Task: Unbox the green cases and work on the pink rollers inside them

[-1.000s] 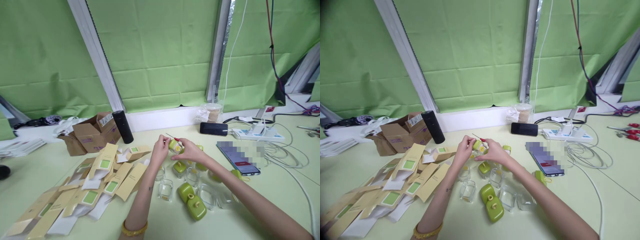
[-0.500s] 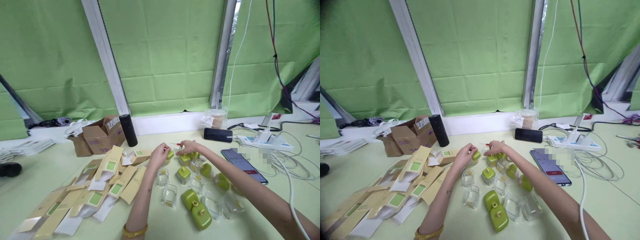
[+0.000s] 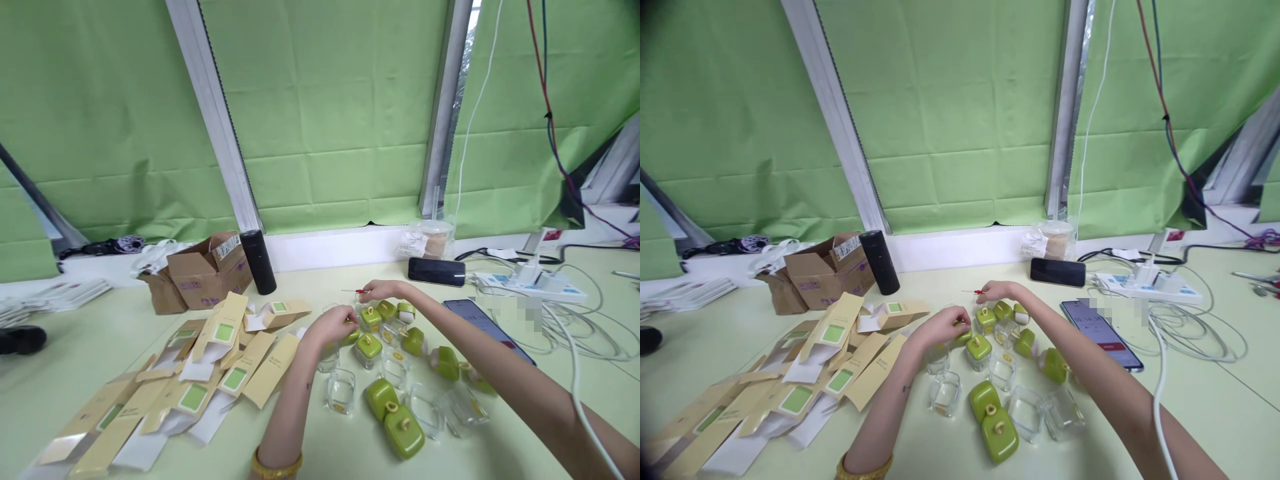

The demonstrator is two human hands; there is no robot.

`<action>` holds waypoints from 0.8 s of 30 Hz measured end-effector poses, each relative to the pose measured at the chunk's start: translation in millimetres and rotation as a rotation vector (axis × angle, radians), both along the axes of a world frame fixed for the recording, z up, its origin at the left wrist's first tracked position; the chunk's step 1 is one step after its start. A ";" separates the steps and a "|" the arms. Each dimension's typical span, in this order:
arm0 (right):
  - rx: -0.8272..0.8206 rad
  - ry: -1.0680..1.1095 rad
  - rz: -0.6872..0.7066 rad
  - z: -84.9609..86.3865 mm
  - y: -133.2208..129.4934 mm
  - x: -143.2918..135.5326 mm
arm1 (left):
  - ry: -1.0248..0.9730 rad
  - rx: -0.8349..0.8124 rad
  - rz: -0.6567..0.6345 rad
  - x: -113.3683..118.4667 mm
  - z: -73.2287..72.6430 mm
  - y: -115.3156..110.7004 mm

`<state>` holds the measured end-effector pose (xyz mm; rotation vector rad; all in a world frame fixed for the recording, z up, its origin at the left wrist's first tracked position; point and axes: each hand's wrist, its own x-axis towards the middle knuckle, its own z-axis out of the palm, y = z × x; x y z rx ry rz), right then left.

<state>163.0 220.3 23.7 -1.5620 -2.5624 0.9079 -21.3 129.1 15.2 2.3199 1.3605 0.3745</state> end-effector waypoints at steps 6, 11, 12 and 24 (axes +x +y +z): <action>0.211 0.095 -0.045 -6.0 -14.5 13.0 | 0.035 0.012 -0.085 14.3 10.8 -14.9; 0.343 0.186 0.088 -14.2 -38.3 21.7 | 0.010 -0.045 -0.170 15.5 9.7 -10.5; 0.358 0.201 0.118 -16.9 -41.2 22.3 | -0.005 -0.049 -0.183 15.5 8.6 -8.7; 0.613 0.343 -0.045 -35.2 -42.1 26.0 | -0.055 0.091 -0.165 23.4 6.3 -10.0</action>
